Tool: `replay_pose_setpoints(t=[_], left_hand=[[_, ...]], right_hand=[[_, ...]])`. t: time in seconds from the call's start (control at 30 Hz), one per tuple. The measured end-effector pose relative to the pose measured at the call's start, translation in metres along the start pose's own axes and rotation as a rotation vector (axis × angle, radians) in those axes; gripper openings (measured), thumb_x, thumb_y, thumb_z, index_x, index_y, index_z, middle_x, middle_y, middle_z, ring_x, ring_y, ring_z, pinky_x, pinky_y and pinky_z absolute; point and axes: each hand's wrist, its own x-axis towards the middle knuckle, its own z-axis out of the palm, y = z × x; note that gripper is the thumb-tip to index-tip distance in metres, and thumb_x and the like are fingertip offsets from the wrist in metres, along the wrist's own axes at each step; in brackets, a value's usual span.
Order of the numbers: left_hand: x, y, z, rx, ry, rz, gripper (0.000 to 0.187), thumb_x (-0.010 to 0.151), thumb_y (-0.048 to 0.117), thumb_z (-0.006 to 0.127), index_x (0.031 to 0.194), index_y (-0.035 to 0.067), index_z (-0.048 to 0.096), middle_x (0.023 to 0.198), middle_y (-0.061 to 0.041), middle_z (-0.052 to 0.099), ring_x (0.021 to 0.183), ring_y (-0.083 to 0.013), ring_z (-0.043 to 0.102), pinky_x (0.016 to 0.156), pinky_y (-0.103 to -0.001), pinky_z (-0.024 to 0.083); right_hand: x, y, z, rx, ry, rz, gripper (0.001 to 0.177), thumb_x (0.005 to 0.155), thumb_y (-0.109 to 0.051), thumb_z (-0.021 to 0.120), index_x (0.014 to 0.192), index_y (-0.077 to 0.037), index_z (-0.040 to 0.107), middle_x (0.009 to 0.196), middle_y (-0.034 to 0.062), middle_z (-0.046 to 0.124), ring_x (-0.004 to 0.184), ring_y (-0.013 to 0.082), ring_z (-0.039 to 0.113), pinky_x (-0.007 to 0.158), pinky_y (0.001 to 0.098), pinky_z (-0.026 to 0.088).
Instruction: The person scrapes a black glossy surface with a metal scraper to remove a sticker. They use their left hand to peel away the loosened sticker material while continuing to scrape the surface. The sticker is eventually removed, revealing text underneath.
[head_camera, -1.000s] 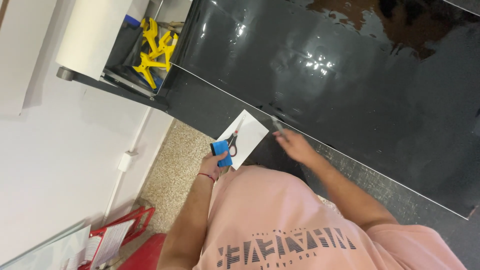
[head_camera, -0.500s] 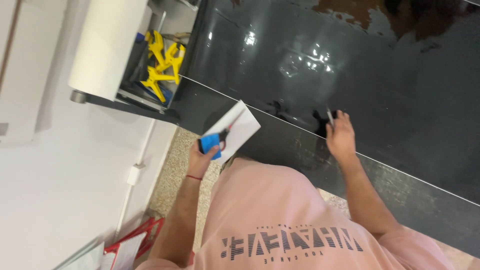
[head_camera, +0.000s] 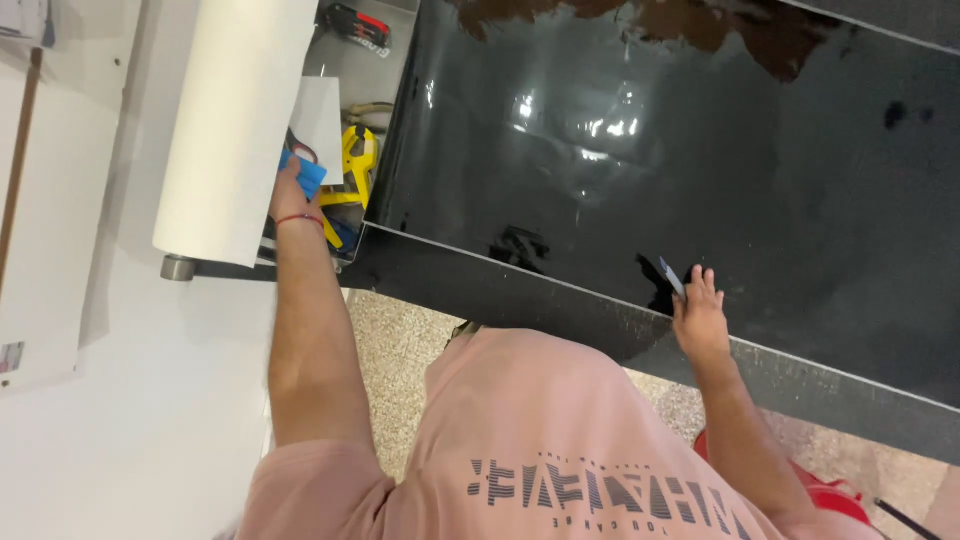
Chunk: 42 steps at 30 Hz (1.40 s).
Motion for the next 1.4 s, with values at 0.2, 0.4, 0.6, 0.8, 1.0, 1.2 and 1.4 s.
replay_pose_setpoints(t=[0.2,0.4,0.6,0.8,1.0,1.2,1.4], left_hand=[[0.055,-0.026,0.002,0.259,-0.185,-0.06,0.082,0.097,0.048,0.106,0.157,0.015,0.062,0.147,-0.012,0.074,0.136,-0.0309,0.071,0.115,-0.05,0.055],[0.05,-0.061,-0.006,1.08,0.253,1.133,0.08,0.102,0.067,0.094,0.13,-0.005,0.072,0.123,-0.032,0.076,0.117,-0.0478,0.077,0.11,-0.063,0.052],[-0.174,-0.14,0.005,1.063,-0.463,1.449,0.059,0.108,0.028,0.083,0.147,-0.013,0.065,0.148,-0.042,0.063,0.137,-0.0599,0.061,0.121,-0.07,0.041],[-0.266,-0.218,-0.019,1.907,-0.632,0.801,0.141,0.083,0.091,0.072,0.178,-0.004,0.031,0.188,-0.033,0.019,0.173,-0.0588,0.011,0.124,-0.09,0.016],[-0.274,-0.216,-0.015,1.833,-0.647,0.797,0.143,0.082,0.092,0.074,0.179,-0.003,0.029,0.188,-0.031,0.018,0.173,-0.0557,0.011,0.128,-0.087,0.019],[-0.277,-0.226,-0.018,1.839,-0.568,0.778,0.142,0.081,0.093,0.072,0.182,0.004,0.025,0.19,-0.026,0.013,0.176,-0.049,0.008,0.131,-0.083,0.019],[-0.279,-0.231,-0.015,1.847,-0.573,0.725,0.143,0.081,0.096,0.07,0.183,0.007,0.024,0.191,-0.024,0.011,0.177,-0.0468,0.004,0.133,-0.082,0.012]], right_hand=[[-0.036,0.018,0.01,0.059,0.006,0.048,0.03,0.115,-0.028,0.067,0.129,-0.002,0.07,0.187,0.0133,0.046,0.173,0.0358,0.039,0.136,0.0668,0.036],[-0.073,0.034,0.002,0.112,-0.001,0.057,0.026,0.112,-0.025,0.066,0.129,-0.005,0.069,0.189,0.0086,0.044,0.174,0.0329,0.036,0.139,0.0641,0.033],[-0.094,0.051,0.023,0.122,0.062,0.032,0.025,0.106,-0.02,0.072,0.127,-0.006,0.07,0.187,0.0097,0.046,0.172,0.0349,0.04,0.136,0.0668,0.035],[-0.116,0.064,0.023,0.111,0.08,0.031,0.025,0.105,-0.021,0.072,0.128,-0.01,0.071,0.184,0.0041,0.049,0.169,0.0284,0.045,0.137,0.0577,0.036],[-0.129,0.096,0.015,0.206,0.04,-0.078,0.024,0.104,-0.019,0.074,0.127,-0.012,0.072,0.18,0.0034,0.054,0.163,0.027,0.05,0.138,0.0475,0.039],[-0.107,0.149,0.013,0.135,0.128,-0.05,0.027,0.11,-0.024,0.07,0.128,-0.004,0.072,0.175,0.0169,0.059,0.162,0.0369,0.052,0.133,0.0606,0.041],[-0.099,0.192,0.005,0.008,0.036,-0.069,0.038,0.104,-0.021,0.076,0.14,-0.009,0.074,0.179,0.0033,0.057,0.157,0.0269,0.058,0.136,0.0495,0.042]])
